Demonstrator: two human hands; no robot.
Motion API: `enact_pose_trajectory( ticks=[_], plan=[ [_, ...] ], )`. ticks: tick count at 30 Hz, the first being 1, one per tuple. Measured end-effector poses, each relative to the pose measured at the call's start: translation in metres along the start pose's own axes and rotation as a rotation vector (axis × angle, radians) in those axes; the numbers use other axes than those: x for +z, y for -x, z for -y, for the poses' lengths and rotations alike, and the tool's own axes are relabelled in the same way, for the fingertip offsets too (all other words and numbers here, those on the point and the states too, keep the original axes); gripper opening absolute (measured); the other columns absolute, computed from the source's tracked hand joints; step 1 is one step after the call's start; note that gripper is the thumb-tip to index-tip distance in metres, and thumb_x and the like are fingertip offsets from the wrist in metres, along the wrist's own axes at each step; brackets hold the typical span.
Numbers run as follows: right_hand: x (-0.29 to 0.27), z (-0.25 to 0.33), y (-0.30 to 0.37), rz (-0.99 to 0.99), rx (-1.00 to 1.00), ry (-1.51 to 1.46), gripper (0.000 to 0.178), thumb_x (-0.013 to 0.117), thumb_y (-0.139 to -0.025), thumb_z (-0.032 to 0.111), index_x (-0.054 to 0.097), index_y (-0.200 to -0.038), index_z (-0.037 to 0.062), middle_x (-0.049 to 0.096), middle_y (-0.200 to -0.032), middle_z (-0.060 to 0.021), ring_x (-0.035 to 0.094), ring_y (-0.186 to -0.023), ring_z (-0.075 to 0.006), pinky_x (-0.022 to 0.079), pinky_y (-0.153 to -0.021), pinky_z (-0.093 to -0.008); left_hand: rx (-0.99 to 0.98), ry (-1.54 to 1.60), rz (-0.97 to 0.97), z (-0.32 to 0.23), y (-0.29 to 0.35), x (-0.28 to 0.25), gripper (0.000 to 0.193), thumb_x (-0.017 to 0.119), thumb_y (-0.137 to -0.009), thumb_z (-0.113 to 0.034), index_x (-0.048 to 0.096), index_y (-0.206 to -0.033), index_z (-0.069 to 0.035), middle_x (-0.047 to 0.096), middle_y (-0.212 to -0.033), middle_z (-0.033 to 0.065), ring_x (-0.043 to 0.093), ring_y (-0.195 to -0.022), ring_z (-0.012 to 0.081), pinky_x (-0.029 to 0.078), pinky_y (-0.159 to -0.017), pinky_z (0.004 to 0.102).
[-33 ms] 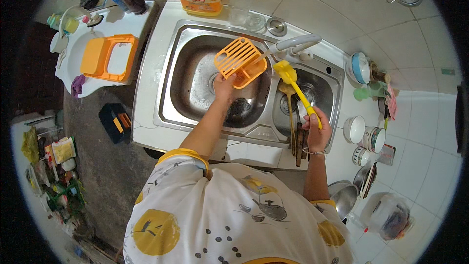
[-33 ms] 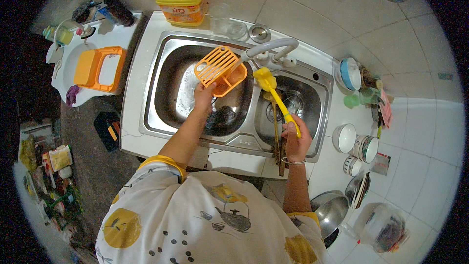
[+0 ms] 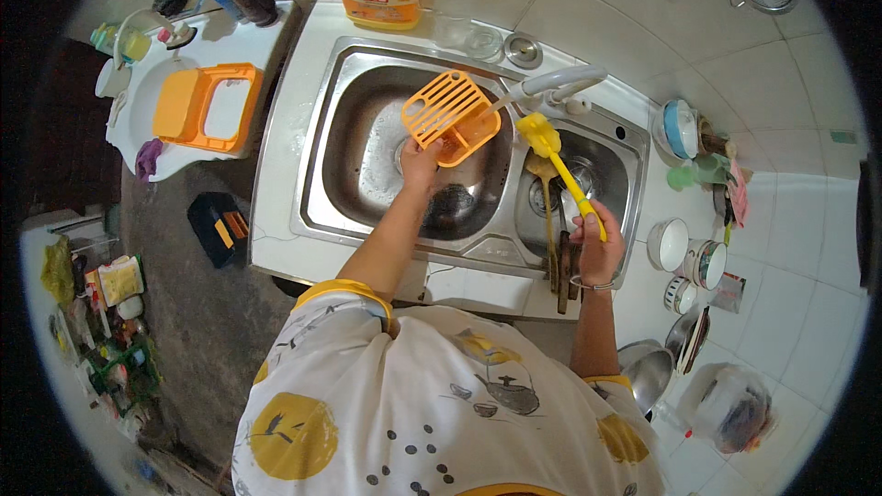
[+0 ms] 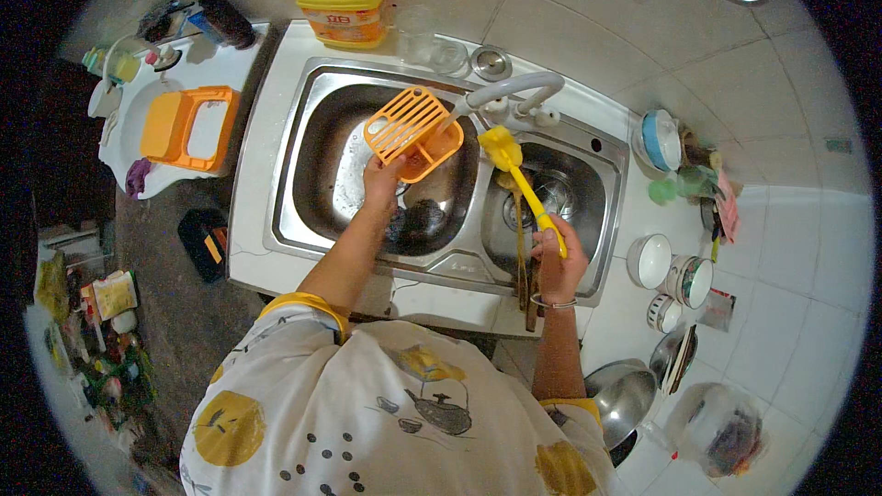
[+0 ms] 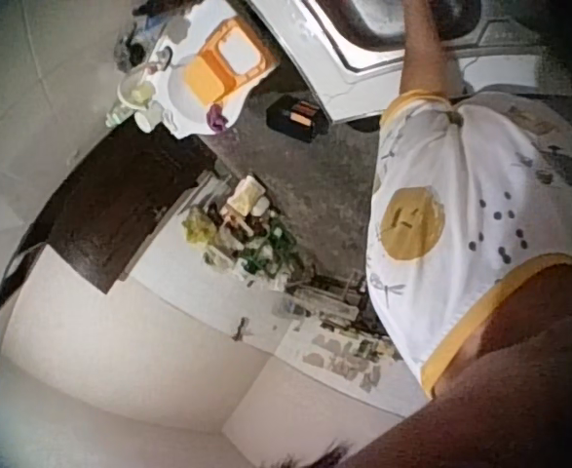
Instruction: The person washes an orange plastic dish rack in a kitchen sink using a yellow brush and running water. They scrub the rack thoroughly, rinse it, and then place it on the counter next to the sink.
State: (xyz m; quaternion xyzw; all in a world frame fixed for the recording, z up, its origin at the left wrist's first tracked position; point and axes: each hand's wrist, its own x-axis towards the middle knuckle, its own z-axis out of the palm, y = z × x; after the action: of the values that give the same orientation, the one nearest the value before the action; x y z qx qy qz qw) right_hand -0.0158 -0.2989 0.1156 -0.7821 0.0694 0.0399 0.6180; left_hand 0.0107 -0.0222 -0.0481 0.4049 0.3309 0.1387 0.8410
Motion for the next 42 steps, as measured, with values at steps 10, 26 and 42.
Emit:
enact_pose_trajectory(
  ticks=[10,26,42],
  plan=[
    [0.008,0.004,-0.011,-0.018,-0.054,-0.015,0.029,0.055,-0.091,0.017,0.057,-0.114,-0.0003,0.064,-0.081,-0.0096,0.056,-0.060,-0.0070,0.048,-0.055,-0.0202,-0.141,-0.056,0.007,-0.024,0.003,-0.008,0.028,0.061,-0.084,-0.005,0.054,-0.111,0.000,0.062,-0.101,0.0086,0.062,-0.088,0.0163,0.052,-0.072,0.0275],
    [0.066,-0.021,-0.019,0.158,0.012,-0.061,0.028,0.053,-0.091,0.017,0.058,-0.113,0.0003,0.063,-0.076,-0.0097,0.055,-0.055,-0.0083,0.046,-0.051,-0.0214,0.076,-0.608,0.211,-0.012,0.009,0.020,0.029,0.071,-0.076,-0.010,0.059,-0.098,0.003,0.065,-0.092,0.0101,0.062,-0.080,0.0149,0.051,-0.073,0.0285],
    [-0.007,-0.033,-0.020,-0.138,0.164,-0.408,0.036,0.046,-0.095,0.024,0.050,-0.119,-0.0025,0.062,-0.075,-0.0111,0.054,-0.051,-0.0108,0.046,-0.046,-0.0220,-0.607,0.374,0.133,0.002,-0.018,-0.031,0.028,0.041,-0.096,-0.016,0.051,-0.114,0.002,0.059,-0.107,0.0174,0.060,-0.099,0.0313,0.054,-0.084,0.0438]
  ],
)
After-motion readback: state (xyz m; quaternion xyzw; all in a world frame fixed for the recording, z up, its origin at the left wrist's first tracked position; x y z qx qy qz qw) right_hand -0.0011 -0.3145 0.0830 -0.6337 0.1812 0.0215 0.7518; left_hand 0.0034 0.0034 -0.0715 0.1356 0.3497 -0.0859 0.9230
